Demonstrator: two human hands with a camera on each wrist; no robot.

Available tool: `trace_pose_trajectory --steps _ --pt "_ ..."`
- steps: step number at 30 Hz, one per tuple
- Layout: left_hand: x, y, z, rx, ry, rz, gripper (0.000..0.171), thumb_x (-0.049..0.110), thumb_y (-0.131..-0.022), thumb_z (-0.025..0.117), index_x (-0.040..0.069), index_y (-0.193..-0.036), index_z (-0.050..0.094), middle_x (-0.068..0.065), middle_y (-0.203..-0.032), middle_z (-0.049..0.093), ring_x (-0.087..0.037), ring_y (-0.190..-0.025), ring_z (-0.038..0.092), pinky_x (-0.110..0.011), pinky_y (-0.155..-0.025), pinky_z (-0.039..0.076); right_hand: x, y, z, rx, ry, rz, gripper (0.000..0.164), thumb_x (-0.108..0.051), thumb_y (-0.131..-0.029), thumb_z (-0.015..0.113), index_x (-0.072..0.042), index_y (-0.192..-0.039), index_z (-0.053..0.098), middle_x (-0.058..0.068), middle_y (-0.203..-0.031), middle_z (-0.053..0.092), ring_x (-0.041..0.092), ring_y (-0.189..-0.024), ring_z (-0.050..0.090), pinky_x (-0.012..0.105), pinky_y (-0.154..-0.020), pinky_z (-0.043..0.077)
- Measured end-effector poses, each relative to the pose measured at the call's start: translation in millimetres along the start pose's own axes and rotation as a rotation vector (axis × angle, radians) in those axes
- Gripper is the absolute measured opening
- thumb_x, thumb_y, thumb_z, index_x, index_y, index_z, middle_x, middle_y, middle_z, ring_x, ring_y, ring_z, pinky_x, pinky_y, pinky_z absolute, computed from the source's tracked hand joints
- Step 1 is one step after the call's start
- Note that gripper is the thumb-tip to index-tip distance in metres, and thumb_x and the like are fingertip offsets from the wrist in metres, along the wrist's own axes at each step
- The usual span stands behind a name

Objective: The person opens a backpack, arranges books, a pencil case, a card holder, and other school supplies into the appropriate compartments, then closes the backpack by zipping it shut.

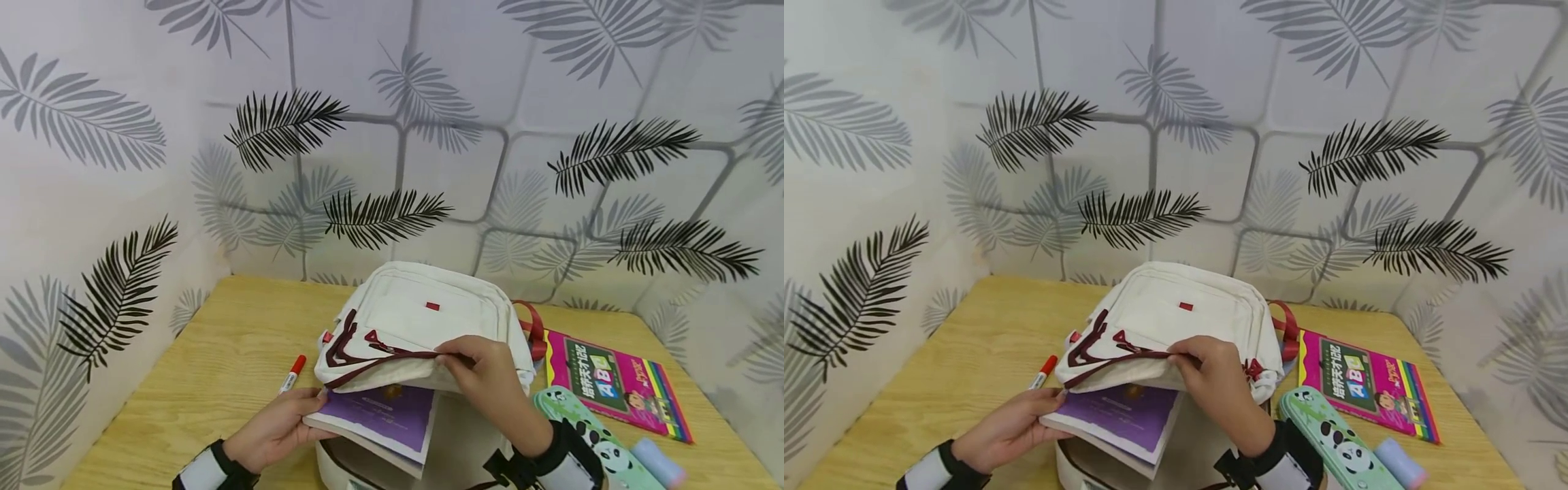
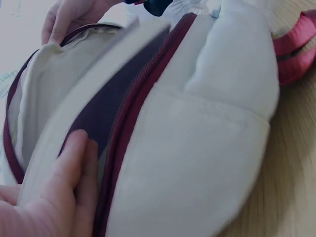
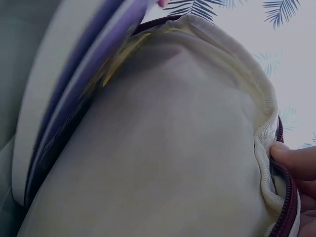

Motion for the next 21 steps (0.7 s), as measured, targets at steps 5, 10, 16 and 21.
trace_pose_trajectory --steps 5,10,16,21 --pt "2.0 -14.0 16.4 -0.013 0.078 0.018 0.050 -0.002 -0.095 0.019 -0.007 -0.138 -0.005 -0.030 -0.138 0.020 -0.030 -0.120 0.041 -0.040 -0.097 0.036 -1 4 0 -0.028 0.007 0.023 0.014 0.005 -0.065 0.073 -0.005 -0.073 0.069 0.002 -0.071 0.066 0.005 -0.063 0.056 0.018 -0.055 0.046" --pt "0.9 -22.4 24.5 -0.025 0.179 0.031 0.052 -0.007 -0.092 0.022 -0.002 -0.140 0.000 -0.028 -0.140 0.016 -0.033 -0.122 0.037 -0.042 -0.099 0.033 -2 7 -1 -0.039 0.013 0.043 0.015 0.004 -0.065 0.074 -0.008 -0.072 0.069 -0.001 -0.072 0.066 0.004 -0.064 0.057 0.018 -0.055 0.046" --pt "-0.5 -28.8 25.2 -0.022 0.174 0.037 0.055 -0.008 -0.091 0.028 -0.001 -0.140 0.004 -0.019 -0.133 0.029 -0.025 -0.119 0.039 -0.046 -0.102 0.028 -4 8 -1 -0.036 -0.011 0.027 0.014 0.004 -0.065 0.073 -0.008 -0.073 0.069 0.000 -0.072 0.066 0.003 -0.063 0.056 0.017 -0.053 0.045" --pt "-6.7 -25.5 24.4 -0.012 0.063 -0.040 0.058 -0.010 -0.086 0.034 -0.004 -0.136 0.007 -0.011 -0.126 0.031 -0.021 -0.116 0.034 -0.042 -0.103 0.025 -4 10 2 -0.036 -0.005 0.001 0.015 0.005 -0.064 0.074 -0.007 -0.072 0.068 0.000 -0.071 0.066 0.003 -0.063 0.056 0.016 -0.053 0.045"
Point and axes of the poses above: each hand's wrist, its own y-axis away from the middle knuckle, its own z-axis out of the palm, x = y × z, the point moved 6 cm from there along -y, towards the middle knuckle
